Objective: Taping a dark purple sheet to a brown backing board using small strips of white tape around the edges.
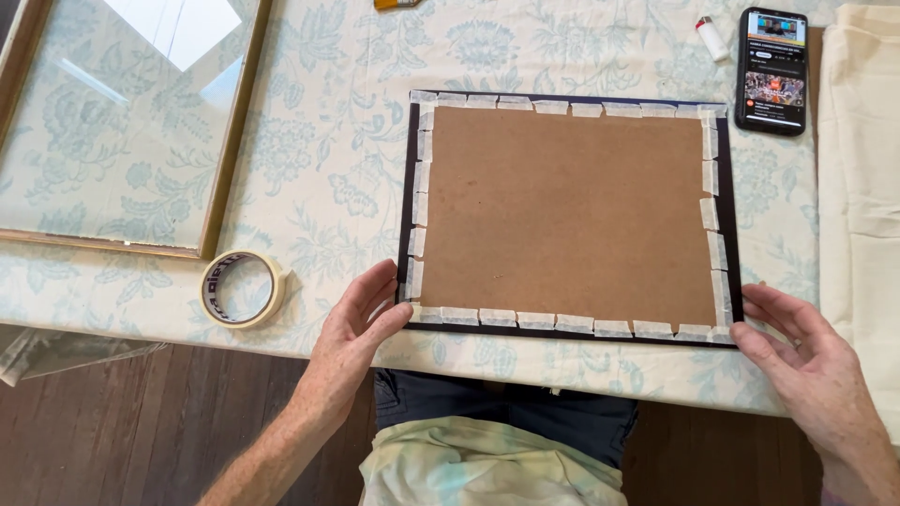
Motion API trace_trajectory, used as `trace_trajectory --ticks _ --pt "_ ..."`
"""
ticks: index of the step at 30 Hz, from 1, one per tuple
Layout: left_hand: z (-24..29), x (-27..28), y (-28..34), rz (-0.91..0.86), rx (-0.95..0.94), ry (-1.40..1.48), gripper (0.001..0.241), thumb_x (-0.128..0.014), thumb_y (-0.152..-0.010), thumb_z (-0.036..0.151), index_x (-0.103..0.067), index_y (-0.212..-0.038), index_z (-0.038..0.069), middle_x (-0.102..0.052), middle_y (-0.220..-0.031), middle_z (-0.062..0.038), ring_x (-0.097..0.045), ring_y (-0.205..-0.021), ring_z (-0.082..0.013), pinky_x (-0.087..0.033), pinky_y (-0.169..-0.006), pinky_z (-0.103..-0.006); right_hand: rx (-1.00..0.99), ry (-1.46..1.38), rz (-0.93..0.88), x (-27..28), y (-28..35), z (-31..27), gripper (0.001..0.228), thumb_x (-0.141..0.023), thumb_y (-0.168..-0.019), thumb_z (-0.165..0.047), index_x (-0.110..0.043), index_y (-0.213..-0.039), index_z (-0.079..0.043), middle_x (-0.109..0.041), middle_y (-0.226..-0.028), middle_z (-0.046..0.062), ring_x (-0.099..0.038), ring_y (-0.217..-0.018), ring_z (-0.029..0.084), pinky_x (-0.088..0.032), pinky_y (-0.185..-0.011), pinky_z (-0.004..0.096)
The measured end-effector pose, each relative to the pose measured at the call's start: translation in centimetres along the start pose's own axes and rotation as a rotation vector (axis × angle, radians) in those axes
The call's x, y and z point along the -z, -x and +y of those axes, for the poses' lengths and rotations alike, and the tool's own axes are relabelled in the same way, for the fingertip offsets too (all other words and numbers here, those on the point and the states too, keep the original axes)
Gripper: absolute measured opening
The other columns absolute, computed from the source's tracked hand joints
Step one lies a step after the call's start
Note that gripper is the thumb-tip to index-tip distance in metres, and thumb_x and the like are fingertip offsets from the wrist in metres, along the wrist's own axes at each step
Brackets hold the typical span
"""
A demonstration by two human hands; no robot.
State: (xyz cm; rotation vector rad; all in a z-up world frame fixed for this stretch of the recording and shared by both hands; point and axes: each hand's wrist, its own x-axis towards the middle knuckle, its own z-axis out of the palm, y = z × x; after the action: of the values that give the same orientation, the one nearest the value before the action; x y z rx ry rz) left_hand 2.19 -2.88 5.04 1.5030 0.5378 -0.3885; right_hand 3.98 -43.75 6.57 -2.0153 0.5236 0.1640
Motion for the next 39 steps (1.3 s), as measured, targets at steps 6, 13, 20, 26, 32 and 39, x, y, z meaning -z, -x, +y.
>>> trace_trajectory --ticks 6,13,20,26,32,39 --pt "0.9 -0.6 -1.3 0.125 0.139 0.202 0.073 -0.073 -0.074 0.022 -0.06 -0.145 0.01 -0.064 -0.151 -0.01 -0.057 -0.14 -0.0168 -0.039 -0.121 -0.03 0.054 -0.075 0.01 0.8 -1.7 2.4 0.041 -0.063 -0.093 0.0 -0.06 -0.134 0.003 -0.065 -0.135 0.014 -0.06 -0.121 0.021 -0.045 -0.11 0.032" --pt "2.8 1.0 -2.7 0.151 0.199 0.271 0.048 -0.066 -0.086 0.0 -0.066 -0.134 -0.002 -0.072 -0.126 -0.016 -0.065 -0.111 -0.0227 -0.05 -0.104 -0.0315 -0.009 -0.259 0.033 1.7 -3.1 4.1 0.035 -0.064 -0.093 -0.003 -0.065 -0.128 0.001 -0.069 -0.13 0.011 -0.062 -0.12 0.017 -0.053 -0.101 0.032" --pt "6.8 2.0 -2.4 0.148 0.072 -0.049 0.038 -0.061 -0.094 -0.001 -0.063 -0.131 0.005 -0.069 -0.128 -0.01 -0.06 -0.102 -0.0231 -0.047 -0.096 -0.0358 0.279 -0.444 -0.069 0.9 -3.4 7.4 0.051 -0.063 -0.08 0.021 -0.062 -0.128 0.005 -0.069 -0.127 0.02 -0.068 -0.116 0.025 -0.055 -0.108 0.034" --pt "8.0 2.3 -1.9 0.161 0.039 -0.157 0.032 -0.06 -0.098 0.006 -0.065 -0.13 0.007 -0.068 -0.13 -0.007 -0.059 -0.107 -0.0204 -0.044 -0.098 -0.0345 0.91 0.28 0.097 -0.5 -5.0 4.8 0.056 -0.073 -0.085 0.009 -0.059 -0.138 -0.004 -0.051 -0.142 0.017 -0.059 -0.128 0.028 -0.052 -0.112 0.036" --pt "10.1 2.2 -0.7 0.185 0.022 -0.058 0.033 -0.059 -0.099 0.007 -0.065 -0.132 0.005 -0.07 -0.126 -0.011 -0.061 -0.104 -0.0226 -0.047 -0.093 -0.034 1.175 0.373 -0.018 1.0 -7.3 2.7 0.043 -0.051 -0.099 0.01 -0.059 -0.139 -0.006 -0.05 -0.151 0.022 -0.05 -0.142 0.039 -0.042 -0.121 0.047" --pt "13.0 4.7 -4.9 0.084 -0.351 0.278 0.05 -0.031 -0.111 0.035 -0.057 -0.139 0.003 -0.067 -0.126 -0.014 -0.062 -0.113 -0.0215 -0.048 -0.092 -0.0291 1.033 0.19 0.04 2.1 -8.5 -4.8 0.023 -0.052 -0.108 -0.016 -0.068 -0.118 -0.002 -0.07 -0.118 0.015 -0.067 -0.113 0.027 -0.051 -0.103 0.037"
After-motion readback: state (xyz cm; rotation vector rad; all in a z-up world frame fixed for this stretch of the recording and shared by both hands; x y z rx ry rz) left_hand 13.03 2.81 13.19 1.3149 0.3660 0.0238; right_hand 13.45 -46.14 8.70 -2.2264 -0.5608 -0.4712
